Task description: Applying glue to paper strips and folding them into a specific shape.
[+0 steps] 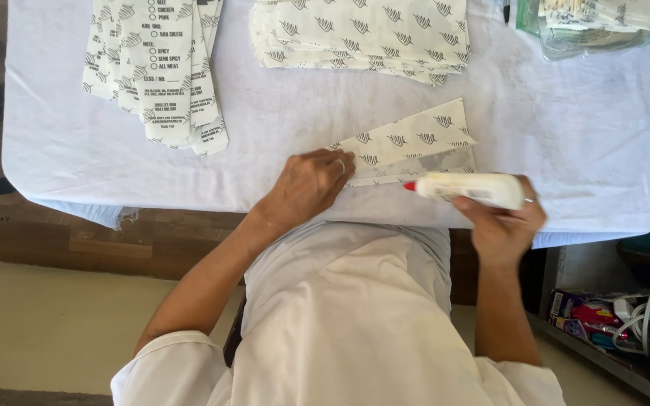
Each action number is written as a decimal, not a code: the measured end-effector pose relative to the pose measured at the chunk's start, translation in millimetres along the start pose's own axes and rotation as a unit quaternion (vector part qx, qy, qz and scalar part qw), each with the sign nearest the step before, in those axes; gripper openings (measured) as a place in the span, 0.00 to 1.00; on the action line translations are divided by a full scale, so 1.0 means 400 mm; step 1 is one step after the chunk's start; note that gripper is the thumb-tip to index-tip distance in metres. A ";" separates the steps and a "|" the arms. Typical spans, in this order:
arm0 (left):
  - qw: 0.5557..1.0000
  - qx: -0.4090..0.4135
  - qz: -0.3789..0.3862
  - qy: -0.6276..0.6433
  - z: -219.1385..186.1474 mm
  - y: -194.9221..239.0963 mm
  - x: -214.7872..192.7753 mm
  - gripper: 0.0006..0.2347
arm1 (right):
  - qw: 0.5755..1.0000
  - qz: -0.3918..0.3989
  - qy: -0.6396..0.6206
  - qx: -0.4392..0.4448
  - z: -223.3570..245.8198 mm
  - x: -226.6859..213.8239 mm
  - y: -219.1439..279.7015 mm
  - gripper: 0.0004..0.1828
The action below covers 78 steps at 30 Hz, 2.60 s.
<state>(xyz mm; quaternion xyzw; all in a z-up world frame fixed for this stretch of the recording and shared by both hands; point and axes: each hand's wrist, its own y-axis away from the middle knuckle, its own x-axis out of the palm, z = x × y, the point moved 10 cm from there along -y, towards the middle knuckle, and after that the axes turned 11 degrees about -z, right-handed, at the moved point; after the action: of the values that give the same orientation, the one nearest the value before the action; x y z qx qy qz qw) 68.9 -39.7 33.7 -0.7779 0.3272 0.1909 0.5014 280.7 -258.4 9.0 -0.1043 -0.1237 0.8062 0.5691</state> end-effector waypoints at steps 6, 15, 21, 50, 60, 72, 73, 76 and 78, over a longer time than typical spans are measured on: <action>0.994 -0.088 0.064 0.022 0.052 -0.043 -0.003 0.03 | 0.994 0.084 -0.046 -0.042 -0.012 0.154 0.036 0.22; 0.988 -0.109 0.098 0.053 0.092 -0.017 0.037 0.09 | 0.996 -0.068 0.019 0.046 -0.091 -0.127 -0.111 0.22; 0.988 -0.105 0.104 0.047 0.097 -0.023 0.033 0.07 | 0.995 -0.097 -0.036 0.010 -0.056 -0.199 -0.143 0.19; 0.931 -0.268 0.141 0.206 0.191 -0.046 0.055 0.07 | 0.985 0.140 -0.103 0.017 -0.043 0.393 0.151 0.21; 0.960 -0.177 0.156 0.149 0.060 -0.018 0.001 0.11 | 0.998 -0.018 -0.060 0.010 -0.059 0.016 -0.079 0.17; 0.996 0.013 0.086 0.009 -0.033 0.085 0.024 0.13 | 0.874 0.097 0.342 -0.332 0.111 0.093 -0.031 0.15; 0.996 0.016 0.084 0.011 -0.035 0.079 0.021 0.13 | 0.874 0.178 0.326 -0.312 0.077 0.159 0.020 0.17; 0.997 0.028 0.077 0.006 -0.034 0.065 0.013 0.12 | 0.820 0.320 0.342 -0.328 0.079 0.301 0.135 0.32; 0.997 0.031 0.074 0.003 -0.045 0.077 0.013 0.12 | 0.764 0.385 0.375 -0.357 0.073 0.309 0.194 0.46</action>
<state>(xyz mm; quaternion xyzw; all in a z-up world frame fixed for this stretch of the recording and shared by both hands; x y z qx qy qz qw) 50.3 -66.5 18.0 -0.7364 0.3915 0.2149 0.5083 161.7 -169.0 8.8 -0.6330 -0.1288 0.7515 0.1339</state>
